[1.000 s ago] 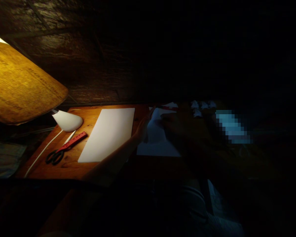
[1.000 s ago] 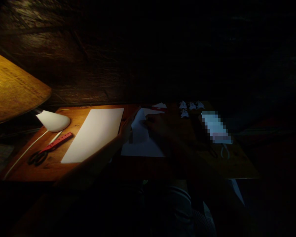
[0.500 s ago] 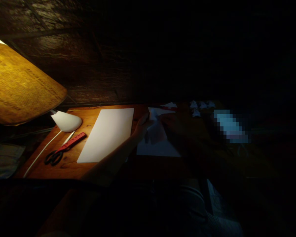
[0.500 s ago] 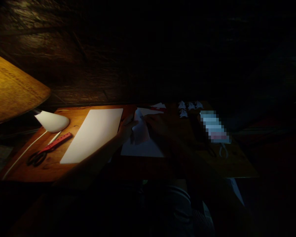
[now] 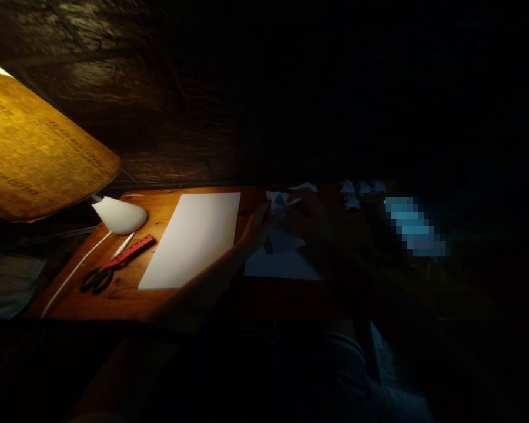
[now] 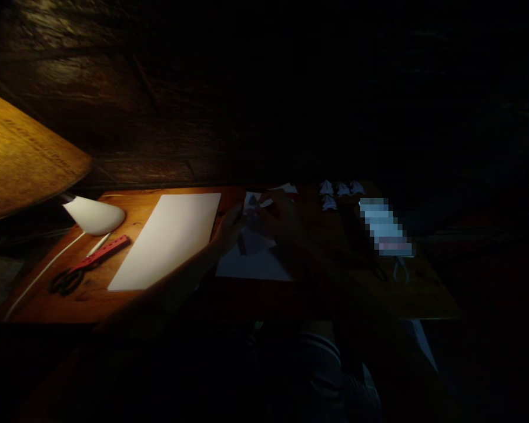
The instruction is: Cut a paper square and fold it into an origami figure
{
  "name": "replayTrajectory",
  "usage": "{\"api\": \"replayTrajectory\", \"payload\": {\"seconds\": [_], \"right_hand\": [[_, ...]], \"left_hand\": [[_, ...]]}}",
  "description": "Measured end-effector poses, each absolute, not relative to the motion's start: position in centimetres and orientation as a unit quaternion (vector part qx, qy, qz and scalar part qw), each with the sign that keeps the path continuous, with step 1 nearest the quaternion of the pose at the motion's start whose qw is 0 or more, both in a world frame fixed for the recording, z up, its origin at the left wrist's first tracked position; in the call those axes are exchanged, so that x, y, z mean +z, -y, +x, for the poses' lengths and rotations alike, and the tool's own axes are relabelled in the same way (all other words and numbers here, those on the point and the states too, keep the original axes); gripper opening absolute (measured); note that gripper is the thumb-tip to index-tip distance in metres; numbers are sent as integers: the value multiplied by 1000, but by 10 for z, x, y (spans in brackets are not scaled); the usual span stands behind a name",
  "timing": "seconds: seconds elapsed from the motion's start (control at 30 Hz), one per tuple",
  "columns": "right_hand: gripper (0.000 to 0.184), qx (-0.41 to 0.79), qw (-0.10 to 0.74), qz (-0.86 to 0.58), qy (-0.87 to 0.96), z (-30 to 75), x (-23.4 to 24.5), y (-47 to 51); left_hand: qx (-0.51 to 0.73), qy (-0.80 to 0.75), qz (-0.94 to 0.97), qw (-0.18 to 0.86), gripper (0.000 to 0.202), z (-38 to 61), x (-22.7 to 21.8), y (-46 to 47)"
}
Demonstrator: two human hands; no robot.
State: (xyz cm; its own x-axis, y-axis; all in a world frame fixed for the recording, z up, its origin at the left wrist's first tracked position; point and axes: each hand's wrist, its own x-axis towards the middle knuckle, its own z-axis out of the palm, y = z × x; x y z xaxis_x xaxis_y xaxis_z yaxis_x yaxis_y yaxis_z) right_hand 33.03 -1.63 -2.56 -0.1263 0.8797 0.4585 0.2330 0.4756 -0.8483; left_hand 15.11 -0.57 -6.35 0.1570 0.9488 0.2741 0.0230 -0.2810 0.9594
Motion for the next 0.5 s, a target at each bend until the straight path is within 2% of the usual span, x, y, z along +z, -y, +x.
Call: {"api": "replayTrajectory", "payload": {"seconds": [0.1,0.2,0.33,0.5], "right_hand": [[16,241,507,-404,722,331,-26,16],[7,230,493,-406,734,330,-30,13],[13,246,495,-398,733,329,-34,10],[22,299,494,-387,719,330,-31,12]], "left_hand": [[518,-387,628,433,31,152,-66,7],[505,-369,641,446,35,153,-64,12],[503,-348,655,444,35,155,-63,16],[482,-341,734,335,41,153,-61,15]]}}
